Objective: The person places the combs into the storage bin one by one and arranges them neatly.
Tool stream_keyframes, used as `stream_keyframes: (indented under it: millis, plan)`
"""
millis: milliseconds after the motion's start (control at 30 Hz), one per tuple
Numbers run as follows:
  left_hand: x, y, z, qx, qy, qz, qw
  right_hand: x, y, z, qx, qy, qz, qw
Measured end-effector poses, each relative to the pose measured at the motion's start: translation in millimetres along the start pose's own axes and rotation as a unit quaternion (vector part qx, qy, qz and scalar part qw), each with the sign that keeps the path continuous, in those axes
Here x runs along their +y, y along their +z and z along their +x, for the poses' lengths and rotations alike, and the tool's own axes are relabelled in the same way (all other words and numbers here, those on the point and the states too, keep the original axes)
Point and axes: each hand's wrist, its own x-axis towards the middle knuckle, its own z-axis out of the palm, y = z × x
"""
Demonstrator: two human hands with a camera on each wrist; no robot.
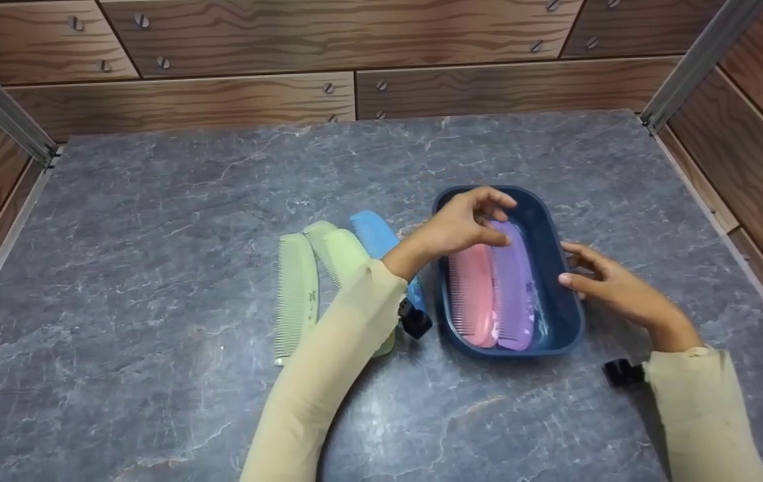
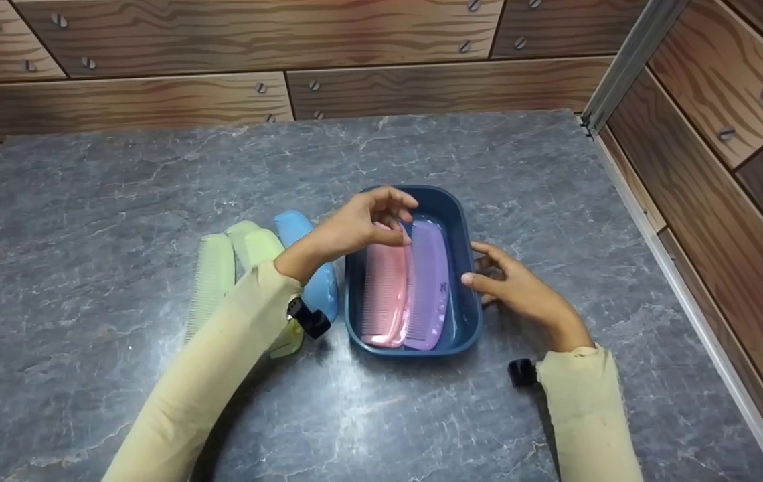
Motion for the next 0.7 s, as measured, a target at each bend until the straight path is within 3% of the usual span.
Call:
stream_keyframes:
  millis: [200,467,700]
  plan:
    - [-3.4,7.3,0.0,-0.014,-0.009,-0.004,0.9999,-1.2,-0.1,0.3,-0.007,0.005,0.028,0.9996]
    - [-5.8,14.5,3.0,-0.047,-0.024,0.01,0.9986,-2.0,-0.8,-0.7,-0.004,0.013,0.023,0.9996]
    - [-7.7,16.5,3.1,-0.113,-0.044,0.054,0.9911,-2.9,0.0,-0.5,-0.007,0.014,0.03,0.9994]
